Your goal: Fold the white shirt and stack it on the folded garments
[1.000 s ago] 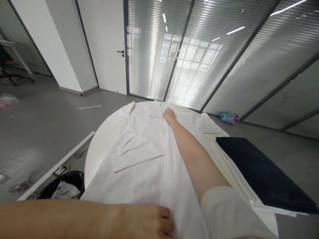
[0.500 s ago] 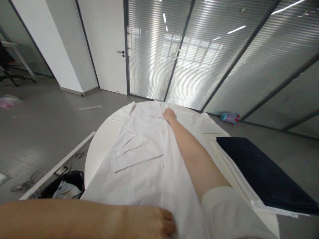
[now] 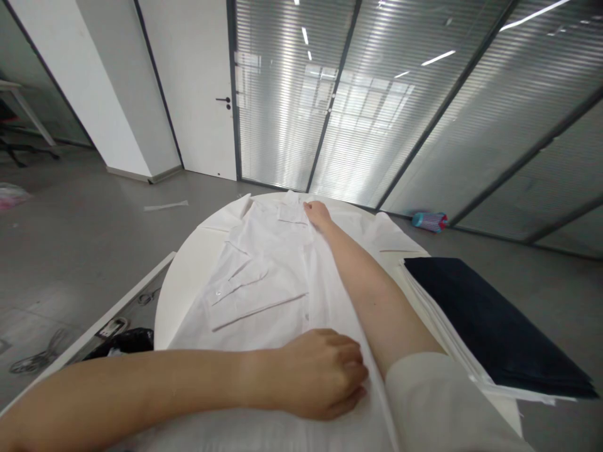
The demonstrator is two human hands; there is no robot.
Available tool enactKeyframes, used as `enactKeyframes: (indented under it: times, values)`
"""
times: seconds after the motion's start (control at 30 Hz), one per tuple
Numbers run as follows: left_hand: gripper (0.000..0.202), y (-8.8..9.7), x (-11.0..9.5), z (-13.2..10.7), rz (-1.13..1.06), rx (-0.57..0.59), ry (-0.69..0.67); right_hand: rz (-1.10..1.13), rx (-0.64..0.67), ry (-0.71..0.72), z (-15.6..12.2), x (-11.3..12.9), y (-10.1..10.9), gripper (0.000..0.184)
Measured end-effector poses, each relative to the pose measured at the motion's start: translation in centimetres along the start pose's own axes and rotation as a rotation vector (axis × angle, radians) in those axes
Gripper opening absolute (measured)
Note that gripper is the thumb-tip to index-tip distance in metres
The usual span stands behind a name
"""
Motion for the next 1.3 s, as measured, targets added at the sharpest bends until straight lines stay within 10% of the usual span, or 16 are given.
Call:
enactKeyframes:
  times: [0.17, 0.4, 0.9, 1.07, 1.3]
  values:
    - [0.076, -3.8, 2.9, 1.1, 0.059, -0.019, 0.036, -0.040, 0.140, 0.079, -0.9, -0.2, -0.8, 0.054]
    - [0.090, -5.9, 1.4, -1.1, 0.033, 0.023, 0.009, -0.081, 0.222, 0.170, -3.9, -0.8, -4.5, 0.083]
    - [0.048, -5.6, -1.8, -1.9, 0.284, -0.014, -0.226, -0.016, 0.023, 0.086, -0.9, -1.0, -3.3, 0.073]
    - [0.057, -4.9, -1.9, -1.6, 0.165, 0.089, -0.212, 0.077, 0.073, 0.164, -8.0, 0.4, 0.1, 0.078]
    - [0.067, -5.6, -2.4, -1.0, -0.041, 0.090, -0.320, 0.235, 0.377, 0.652, -27.4, 2.0, 4.2, 0.082]
Point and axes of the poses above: each hand's wrist, its own z-axis towards the middle knuckle, its own y-axis out of the back of the hand, x = y × z, the point moved 9 cm from there along z, towards the middle knuckle, and after that the axes turned 12 degrees about -x, right-handed, at the moved point
